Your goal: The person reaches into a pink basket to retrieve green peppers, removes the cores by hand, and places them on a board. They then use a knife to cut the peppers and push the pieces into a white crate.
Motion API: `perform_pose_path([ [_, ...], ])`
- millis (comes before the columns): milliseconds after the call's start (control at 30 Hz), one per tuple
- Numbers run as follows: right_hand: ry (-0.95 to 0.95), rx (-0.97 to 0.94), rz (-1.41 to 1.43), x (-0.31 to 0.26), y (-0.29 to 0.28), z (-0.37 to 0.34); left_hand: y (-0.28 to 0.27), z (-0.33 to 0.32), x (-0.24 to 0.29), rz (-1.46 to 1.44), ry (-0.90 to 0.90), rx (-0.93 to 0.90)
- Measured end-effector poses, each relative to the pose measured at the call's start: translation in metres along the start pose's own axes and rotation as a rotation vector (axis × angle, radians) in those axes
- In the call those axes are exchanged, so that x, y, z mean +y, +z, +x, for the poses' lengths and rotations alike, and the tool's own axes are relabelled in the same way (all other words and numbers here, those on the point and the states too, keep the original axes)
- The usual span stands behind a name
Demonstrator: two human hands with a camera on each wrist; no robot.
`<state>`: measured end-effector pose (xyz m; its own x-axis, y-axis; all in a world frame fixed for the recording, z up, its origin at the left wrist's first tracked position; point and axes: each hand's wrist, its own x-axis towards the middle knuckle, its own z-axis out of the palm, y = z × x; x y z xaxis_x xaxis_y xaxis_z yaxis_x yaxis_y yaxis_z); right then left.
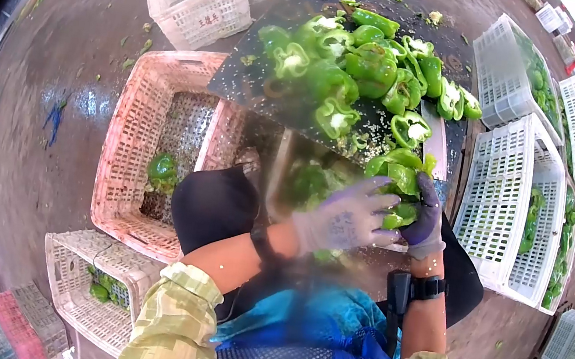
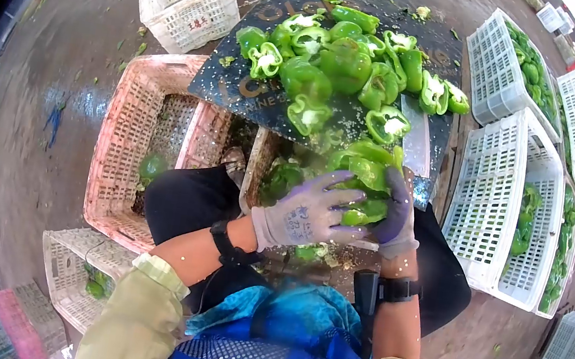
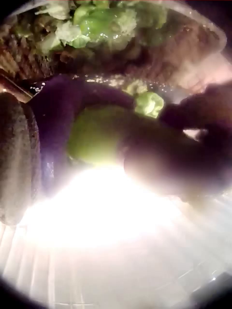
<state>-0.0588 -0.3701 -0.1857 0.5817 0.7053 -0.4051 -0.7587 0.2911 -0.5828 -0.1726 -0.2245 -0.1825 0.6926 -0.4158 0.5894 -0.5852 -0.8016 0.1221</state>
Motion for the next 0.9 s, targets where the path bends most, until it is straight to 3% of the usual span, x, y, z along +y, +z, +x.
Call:
perform_pose_path([
  [67,0.038,0.011,-0.003,-0.002,0.0,-0.003,-0.005,-0.001,0.0,-0.019,0.004,-0.058],
  [133,0.056,0.24,-0.047,-0.004,0.006,-0.001,-0.01,-0.011,0.003,-0.058,-0.042,-0.081],
  [167,0.025,0.396,-0.094,0.002,-0.028,0.014,-0.01,-0.018,0.003,-0.097,-0.052,-0.069],
  [233,-0.315,0.189,-0.395,0.042,-0.199,0.084,0.004,-0.004,-0.003,-0.165,-0.067,-0.057],
  [267,-0.367,0.276,-0.438,0.021,-0.155,0.06,0.005,0.019,-0.003,-0.186,-0.04,-0.055],
  [333,-0.457,0.463,-0.529,-0.025,-0.051,0.006,-0.011,0.005,-0.007,-0.201,-0.175,0.0],
  [367,-0.407,0.558,-0.286,-0.044,-0.057,0.009,-0.004,0.004,-0.01,-0.163,-0.21,0.028],
  [433,-0.819,0.627,-0.948,-0.084,-0.072,-0.03,-0.002,0.0,-0.011,-0.146,-0.299,0.098],
  [467,-0.833,0.494,-0.024,-0.106,-0.063,-0.042,-0.001,0.0,-0.013,-0.156,-0.356,0.148],
  [533,-0.951,0.772,-0.71,-0.187,-0.158,-0.083,-0.009,0.0,-0.016,-0.146,-0.508,0.205],
  [567,-1.073,0.729,-0.789,-0.208,-0.14,-0.093,-0.013,0.001,-0.014,-0.136,-0.646,0.24],
  [600,-1.122,0.773,-0.894,-0.215,-0.125,-0.091,-0.004,-0.009,-0.019,-0.634,-0.997,0.403],
  [633,-1.171,0.826,-0.999,-0.223,-0.111,-0.088,0.004,-0.01,-0.023,-0.863,-1.049,0.706],
  [667,-1.22,0.885,-1.1,-0.231,-0.096,-0.084,0.006,-0.014,-0.033,-0.799,-1.08,0.726],
  [700,-1.384,0.879,-1.323,-0.217,-0.081,-0.079,0.008,-0.018,-0.039,-0.751,-1.098,0.745],
  [733,-1.115,0.83,-1.387,-0.194,-0.068,-0.068,0.013,-0.024,-0.046,-0.745,-1.12,0.732],
  [800,-0.648,0.472,-1.333,-0.134,-0.056,-0.041,0.02,-0.03,-0.051,-0.733,-1.165,0.7],
  [833,-0.451,0.178,-1.21,-0.103,-0.057,-0.023,0.011,-0.026,-0.052,-0.88,-1.269,0.733],
  [900,-0.359,0.17,-1.359,-0.051,-0.057,0.007,-0.023,-0.011,-0.043,-1.174,-1.49,0.794],
])
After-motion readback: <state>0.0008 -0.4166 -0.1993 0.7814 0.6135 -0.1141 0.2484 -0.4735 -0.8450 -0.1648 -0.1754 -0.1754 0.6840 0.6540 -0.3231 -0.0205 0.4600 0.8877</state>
